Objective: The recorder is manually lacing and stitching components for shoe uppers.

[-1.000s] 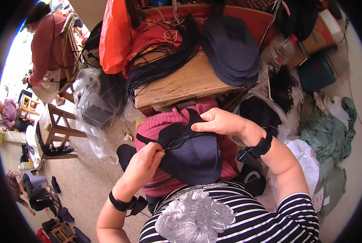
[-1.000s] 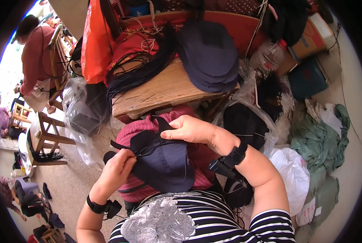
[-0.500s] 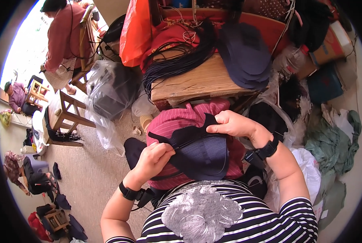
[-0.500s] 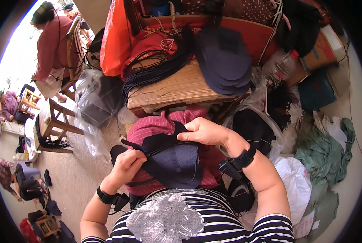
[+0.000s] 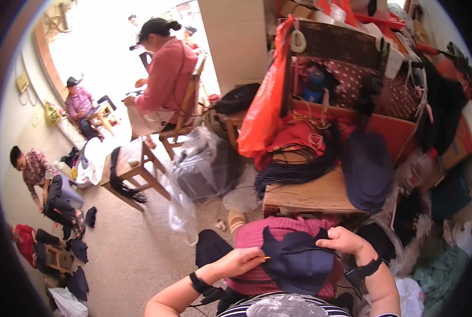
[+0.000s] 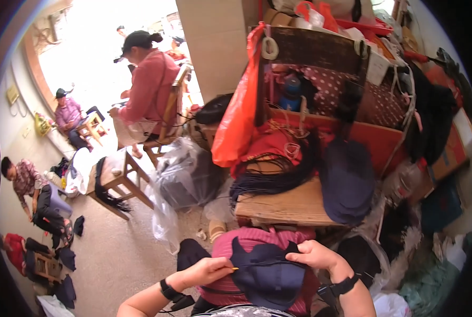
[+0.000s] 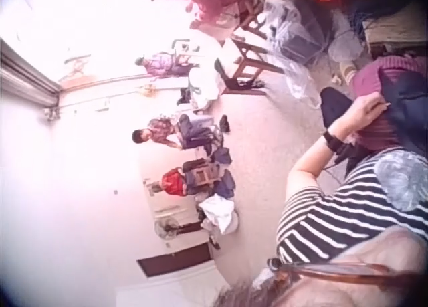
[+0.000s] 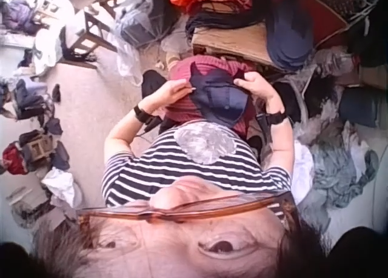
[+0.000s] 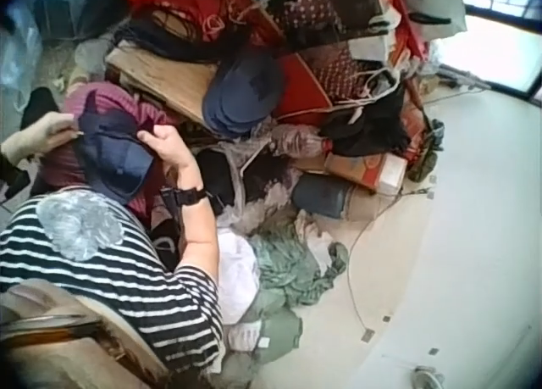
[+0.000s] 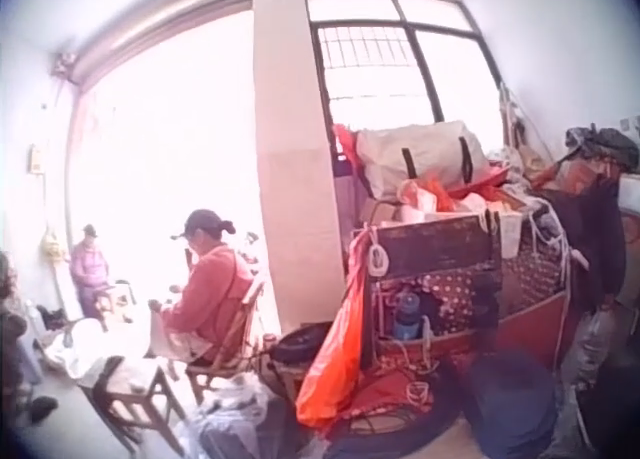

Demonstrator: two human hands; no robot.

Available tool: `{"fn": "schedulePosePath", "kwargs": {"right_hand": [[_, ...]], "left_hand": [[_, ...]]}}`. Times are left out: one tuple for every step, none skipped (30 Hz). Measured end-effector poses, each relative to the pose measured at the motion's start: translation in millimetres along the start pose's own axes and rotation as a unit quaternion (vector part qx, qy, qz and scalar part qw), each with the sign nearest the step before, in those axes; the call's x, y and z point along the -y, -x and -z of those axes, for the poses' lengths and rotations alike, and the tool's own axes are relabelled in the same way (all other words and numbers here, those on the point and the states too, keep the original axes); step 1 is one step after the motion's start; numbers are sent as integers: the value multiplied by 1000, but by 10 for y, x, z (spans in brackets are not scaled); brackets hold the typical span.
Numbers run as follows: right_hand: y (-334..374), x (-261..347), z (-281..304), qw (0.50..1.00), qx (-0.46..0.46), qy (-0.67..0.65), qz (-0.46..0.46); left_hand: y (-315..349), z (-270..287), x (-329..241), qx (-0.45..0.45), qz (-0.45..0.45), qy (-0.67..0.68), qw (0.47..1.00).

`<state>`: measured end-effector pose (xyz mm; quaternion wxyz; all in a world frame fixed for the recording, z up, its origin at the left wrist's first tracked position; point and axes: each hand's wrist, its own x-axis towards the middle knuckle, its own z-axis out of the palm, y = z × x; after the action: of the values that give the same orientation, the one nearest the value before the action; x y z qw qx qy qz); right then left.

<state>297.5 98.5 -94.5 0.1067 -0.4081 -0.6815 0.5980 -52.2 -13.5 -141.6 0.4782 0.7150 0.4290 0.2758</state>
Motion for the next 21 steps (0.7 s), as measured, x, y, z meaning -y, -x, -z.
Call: {"fn": "schedulePosePath", "kwargs": {"right_hand": [[4,-51,28,999,-13,48,19],[9,-115,46,999,-14,48,-7],[11,-273,66,999,-21,29,-20],[-10,-399,85,999,-28,10,-35],[-10,-398,84,997,-42,-4,-61],[-41,-379,78,998,-34,-1,-55],[-51,-363,70,997,-46,-21,-66],[-59,-331,63,994,-59,-40,-77],[-63,-270,47,995,-53,-38,-73],[-55,-206,22,994,-54,-63,-76],[-49,-140,-3,991,-54,-88,-79],[-47,-95,-18,989,-54,-113,-81],[-22,-74,-19,989,-52,-113,-80],[-1,-63,-14,989,-50,-105,-89],[9,-64,-13,989,-48,-96,-99],[31,-102,-4,989,-49,-97,-99],[46,-163,-6,988,-47,-113,-94],[63,-210,-19,987,-46,-129,-89],[75,-214,-27,986,-49,-132,-91],[93,-203,-37,984,-54,-150,-83],[128,-229,-55,981,-61,-170,-77]], "left_hand": [[-34,-9,-62,-1,-6,6,1000],[-85,-21,-106,-3,-11,13,1000],[-154,27,-230,28,12,-15,999],[-210,76,-336,63,36,-67,995],[-206,51,-306,32,3,-116,993],[-195,17,-260,3,-29,-166,986],[-197,-17,-236,-3,-25,-168,985],[-201,-47,-223,-38,-49,-210,976],[-205,-70,-218,-72,-73,-253,962],[-227,-84,-256,-74,-70,-254,962],[-239,-101,-315,-72,-35,-264,961],[-245,-121,-375,-70,0,-275,959],[-249,-156,-418,-70,23,-260,963],[-245,-206,-401,-72,26,-262,962],[-224,-274,-358,-95,31,-252,962],[-229,-316,-355,-115,32,-241,963],[-225,-337,-395,-127,28,-204,970],[-218,-367,-363,-124,28,-204,971],[-243,-355,-378,-134,-4,-185,974],[-260,-359,-406,-141,-35,-164,976],[-253,-380,-438,-132,-37,-160,977]]}}
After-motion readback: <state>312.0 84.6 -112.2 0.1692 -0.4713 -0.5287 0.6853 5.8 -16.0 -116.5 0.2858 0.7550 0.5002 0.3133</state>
